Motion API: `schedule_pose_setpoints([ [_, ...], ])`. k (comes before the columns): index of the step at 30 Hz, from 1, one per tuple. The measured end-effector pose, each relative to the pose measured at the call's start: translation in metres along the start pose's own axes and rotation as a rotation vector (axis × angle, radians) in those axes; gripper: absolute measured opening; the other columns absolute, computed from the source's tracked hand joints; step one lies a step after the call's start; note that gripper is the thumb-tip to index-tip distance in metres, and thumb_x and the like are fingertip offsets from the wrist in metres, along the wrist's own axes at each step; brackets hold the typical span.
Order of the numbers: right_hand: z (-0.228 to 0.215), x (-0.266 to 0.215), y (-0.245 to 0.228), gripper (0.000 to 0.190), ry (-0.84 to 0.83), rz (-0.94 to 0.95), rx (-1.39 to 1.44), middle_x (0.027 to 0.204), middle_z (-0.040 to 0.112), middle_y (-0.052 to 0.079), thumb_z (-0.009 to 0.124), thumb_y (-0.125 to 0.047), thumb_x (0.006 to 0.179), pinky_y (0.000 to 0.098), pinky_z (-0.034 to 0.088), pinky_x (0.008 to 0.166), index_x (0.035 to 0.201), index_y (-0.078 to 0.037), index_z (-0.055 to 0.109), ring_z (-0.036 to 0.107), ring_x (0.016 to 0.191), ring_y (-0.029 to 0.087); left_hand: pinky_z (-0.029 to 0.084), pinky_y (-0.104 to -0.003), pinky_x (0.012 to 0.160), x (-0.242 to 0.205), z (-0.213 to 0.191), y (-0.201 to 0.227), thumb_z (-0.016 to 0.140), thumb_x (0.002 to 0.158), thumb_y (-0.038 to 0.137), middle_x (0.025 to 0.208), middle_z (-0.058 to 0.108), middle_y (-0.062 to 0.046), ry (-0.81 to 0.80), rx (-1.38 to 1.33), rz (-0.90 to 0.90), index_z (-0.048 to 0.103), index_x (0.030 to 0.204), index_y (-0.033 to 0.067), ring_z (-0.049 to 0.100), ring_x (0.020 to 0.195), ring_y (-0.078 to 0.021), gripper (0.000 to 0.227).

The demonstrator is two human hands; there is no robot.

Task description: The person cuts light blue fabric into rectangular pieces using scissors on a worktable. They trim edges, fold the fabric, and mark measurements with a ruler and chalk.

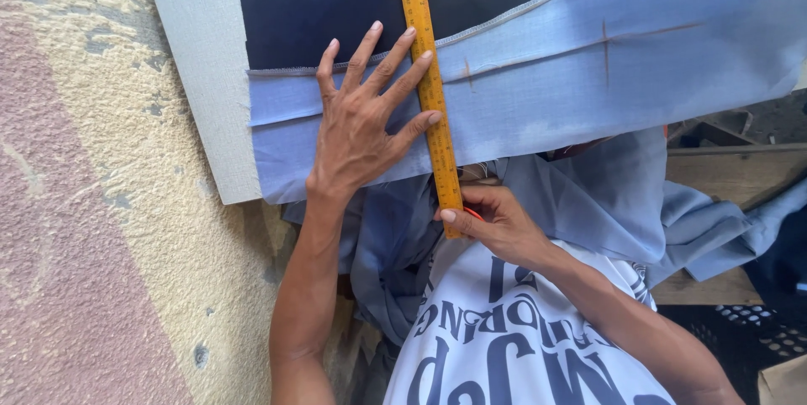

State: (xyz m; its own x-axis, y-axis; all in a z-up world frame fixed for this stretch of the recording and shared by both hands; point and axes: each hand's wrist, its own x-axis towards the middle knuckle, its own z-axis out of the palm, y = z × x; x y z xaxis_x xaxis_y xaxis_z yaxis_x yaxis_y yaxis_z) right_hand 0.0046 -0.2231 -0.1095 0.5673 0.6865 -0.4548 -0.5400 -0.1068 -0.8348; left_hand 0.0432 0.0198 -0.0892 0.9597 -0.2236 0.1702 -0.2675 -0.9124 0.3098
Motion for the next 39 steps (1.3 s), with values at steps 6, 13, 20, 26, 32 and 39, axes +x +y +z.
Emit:
schedule_pose_setpoints([
  [6, -0.002, -0.001, -0.001, 0.033, 0.015, 0.046, -0.025, 0.079, 0.064, 0.002, 0.069, -0.034, 0.094, 0.024, 0.051, 0.061, 0.094, -0.002, 0.076, 0.061, 0.07, 0.012, 0.016, -0.059, 0.124, 0.0, 0.0, 0.0, 0.049, 0.108, 0.06, 0.163, 0.046, -0.004, -0.012, -0.006, -0.011, 0.055, 0.154, 0.0205, 0.035, 0.154, -0.0336, 0.06],
  [13, -0.025, -0.016, -0.005, 0.036, 0.061, 0.029, -0.031, 0.1, 0.077, 0.014, 0.059, -0.03, 0.098, 0.0335, 0.068, 0.075, 0.107, 0.002, 0.074, 0.077, 0.084, 0.023, 0.018, -0.058, 0.124, 0.0, -0.001, 0.001, 0.052, 0.109, 0.058, 0.163, 0.046, -0.003, -0.006, -0.008, -0.011, 0.055, 0.153, 0.021, 0.036, 0.154, -0.0329, 0.058],
  [20, -0.054, -0.047, -0.065, 0.043, 0.121, 0.153, -0.412, 0.119, 0.08, 0.013, 0.052, -0.014, 0.098, 0.0346, 0.068, 0.083, 0.14, -0.01, 0.046, 0.082, 0.101, 0.023, 0.019, -0.059, 0.124, -0.001, 0.0, 0.0, 0.051, 0.109, 0.059, 0.163, 0.045, -0.004, -0.007, -0.019, -0.011, 0.056, 0.153, 0.0197, 0.035, 0.154, -0.0337, 0.059],
  [26, -0.047, -0.006, -0.106, 0.022, 0.422, -0.376, -0.709, 0.087, 0.064, 0.004, 0.062, -0.022, 0.106, 0.0238, 0.043, 0.064, 0.109, -0.004, 0.073, 0.054, 0.076, 0.013, 0.018, -0.059, 0.124, 0.0, 0.0, -0.001, 0.052, 0.109, 0.059, 0.163, 0.044, -0.004, -0.014, -0.009, -0.01, 0.055, 0.154, 0.02, 0.034, 0.155, -0.0333, 0.06],
  [32, -0.04, 0.055, -0.112, 0.017, 0.521, -0.484, -0.73, 0.081, 0.068, 0.004, 0.072, -0.006, 0.101, 0.0232, 0.052, 0.06, 0.116, -0.001, 0.075, 0.061, 0.064, 0.01, 0.02, -0.059, 0.123, 0.0, -0.001, 0.0, 0.055, 0.109, 0.058, 0.163, 0.045, -0.003, -0.007, 0.0, -0.006, 0.054, 0.154, 0.0205, 0.035, 0.154, -0.0324, 0.059],
  [39, -0.034, 0.073, -0.111, 0.023, 0.499, -0.587, -0.764, 0.077, 0.069, 0.006, 0.068, 0.003, 0.099, 0.0229, 0.058, 0.064, 0.121, 0.004, 0.072, 0.066, 0.066, 0.011, 0.02, -0.058, 0.123, 0.0, -0.001, 0.0, 0.053, 0.109, 0.059, 0.163, 0.046, -0.004, -0.009, -0.012, -0.01, 0.053, 0.155, 0.0214, 0.036, 0.154, -0.0323, 0.059],
])
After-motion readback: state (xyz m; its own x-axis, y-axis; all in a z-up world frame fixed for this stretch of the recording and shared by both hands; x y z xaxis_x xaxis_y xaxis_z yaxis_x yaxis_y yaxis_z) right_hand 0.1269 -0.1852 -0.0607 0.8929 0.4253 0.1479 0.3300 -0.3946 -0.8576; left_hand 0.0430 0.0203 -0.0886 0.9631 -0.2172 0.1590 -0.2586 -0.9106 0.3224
